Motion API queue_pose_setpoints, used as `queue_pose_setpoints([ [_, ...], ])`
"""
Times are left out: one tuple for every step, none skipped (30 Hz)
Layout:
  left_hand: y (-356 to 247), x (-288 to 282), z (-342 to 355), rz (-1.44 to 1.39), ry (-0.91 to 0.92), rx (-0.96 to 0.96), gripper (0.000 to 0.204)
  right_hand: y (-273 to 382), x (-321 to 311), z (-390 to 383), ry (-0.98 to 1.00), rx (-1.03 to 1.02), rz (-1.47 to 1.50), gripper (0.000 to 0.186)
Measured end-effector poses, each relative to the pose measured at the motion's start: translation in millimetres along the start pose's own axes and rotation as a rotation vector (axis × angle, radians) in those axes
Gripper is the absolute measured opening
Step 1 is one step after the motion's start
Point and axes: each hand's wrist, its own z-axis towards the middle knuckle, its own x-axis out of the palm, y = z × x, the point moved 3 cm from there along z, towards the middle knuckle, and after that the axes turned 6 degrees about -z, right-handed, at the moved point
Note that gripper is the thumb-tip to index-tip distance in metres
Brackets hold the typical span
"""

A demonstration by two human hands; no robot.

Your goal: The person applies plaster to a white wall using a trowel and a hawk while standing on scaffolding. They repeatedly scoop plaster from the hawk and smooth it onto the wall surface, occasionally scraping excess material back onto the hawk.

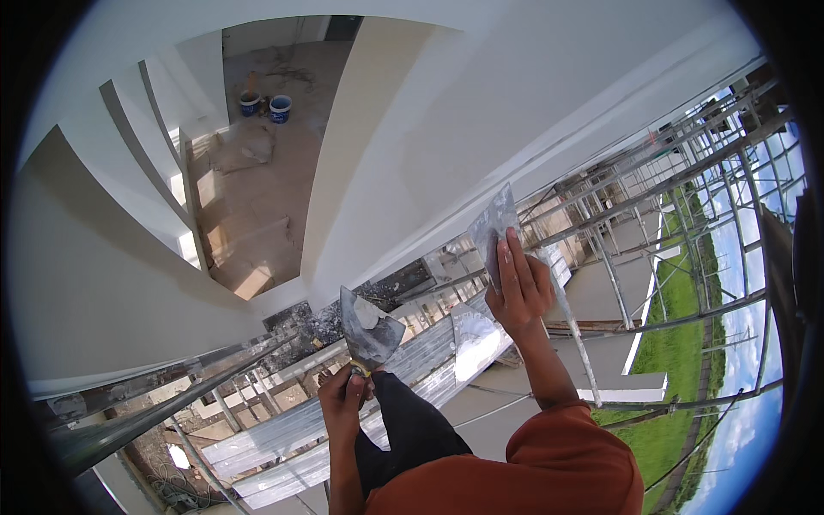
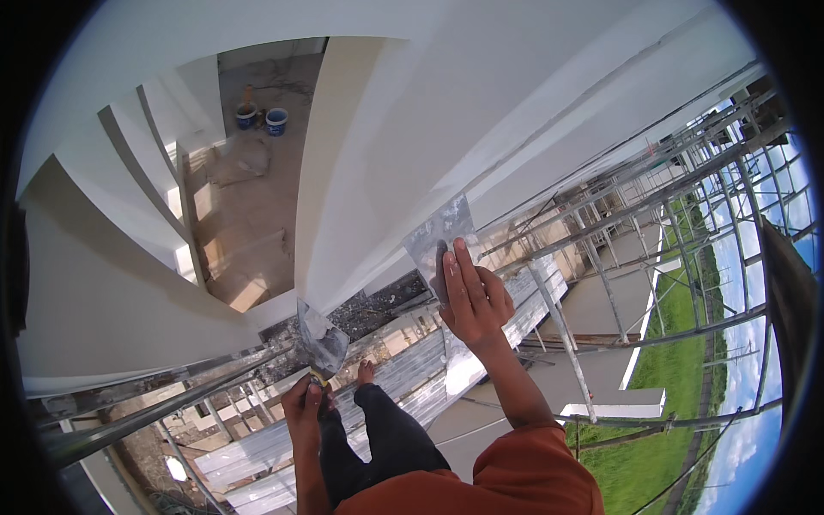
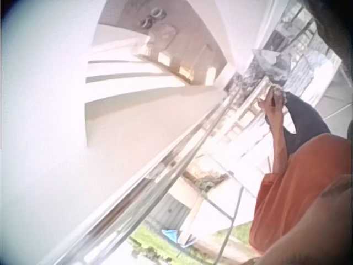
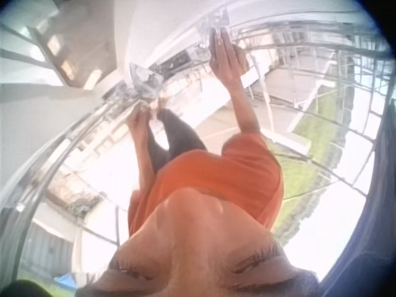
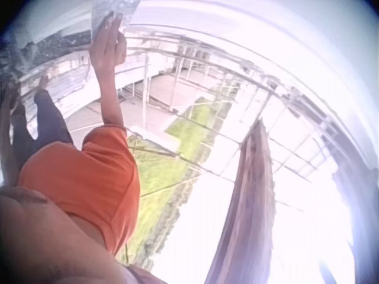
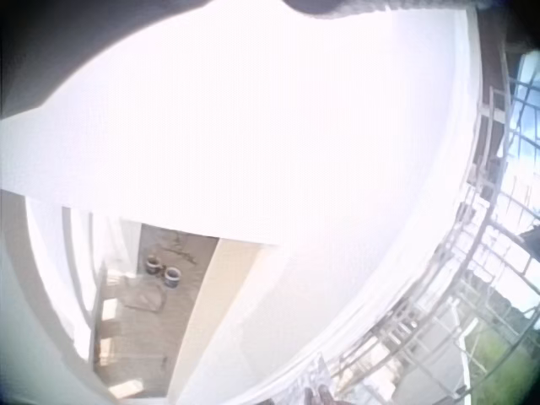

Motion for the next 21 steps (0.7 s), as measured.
queue_pose_setpoints([
  [0, -4, -2, -0.017, -0.016, 0.004, 0.027, -2, 5, 3, -0.033, 0.023, -0.045, 0.036],
  [-2, -6, -3, -0.034, -0.030, 0.009, 0.028, -4, 10, 6, -0.067, 0.046, -0.093, 0.035],
  [-4, -6, -5, -0.044, -0.015, -0.003, 0.030, 0, 20, 6, -0.087, 0.049, -0.115, 0.032],
  [-7, -8, -6, -0.004, -0.016, 0.002, 0.031, 7, 30, 3, -0.073, 0.032, -0.112, 0.029],
  [-10, -11, -7, 0.034, -0.010, 0.002, 0.031, 13, 39, -3, -0.055, 0.013, -0.116, 0.026],
  [-13, -12, -8, 0.073, -0.003, 0.001, 0.032, 17, 49, -11, -0.036, -0.004, -0.122, 0.024],
  [-16, -13, -8, 0.076, -0.022, -0.007, 0.031, 20, 60, -23, -0.026, -0.004, -0.126, 0.023],
  [-18, -13, -10, 0.080, -0.040, -0.020, 0.031, 20, 69, -36, -0.010, -0.006, -0.125, 0.023],
  [-19, -14, -11, 0.084, -0.056, -0.033, 0.031, 18, 77, -50, 0.006, -0.007, -0.124, 0.023],
  [-20, -14, -11, 0.083, -0.049, -0.033, 0.030, 16, 81, -57, 0.020, -0.007, -0.122, 0.023],
  [-20, -14, -10, 0.082, -0.041, -0.035, 0.030, 14, 81, -66, 0.093, -0.012, -0.118, 0.026],
  [-19, -14, -9, 0.082, -0.032, -0.037, 0.030, 10, 77, -74, 0.129, 0.014, -0.094, 0.028],
  [-19, -12, -8, 0.085, -0.033, -0.046, 0.030, 6, 72, -78, 0.156, 0.046, -0.072, 0.031],
  [-17, -8, -7, 0.088, -0.033, -0.057, 0.030, 4, 66, -81, 0.183, 0.079, -0.050, 0.033],
  [-15, -4, -7, 0.092, -0.032, -0.068, 0.030, 2, 57, -85, 0.214, 0.119, 0.011, 0.036],
  [-12, 0, -5, 0.087, 0.000, -0.062, 0.031, 3, 44, -85, 0.228, 0.231, 0.171, 0.035],
  [-7, 4, -2, 0.087, 0.017, -0.072, 0.030, 5, 33, -83, 0.235, 0.336, 0.334, 0.034],
  [-3, 8, 2, 0.086, 0.034, -0.083, 0.030, 8, 20, -80, 0.237, 0.439, 0.498, 0.033],
  [-3, 16, 5, 0.069, 0.063, -0.102, 0.030, 15, 2, -74, 0.313, 0.603, 0.592, 0.031],
  [-2, 26, 8, 0.055, 0.096, -0.127, 0.030, 22, -16, -71, 0.388, 0.774, 0.685, 0.028],
  [-1, 37, 9, 0.042, 0.121, -0.150, 0.030, 28, -28, -71, 0.332, 0.739, 0.723, 0.025],
])
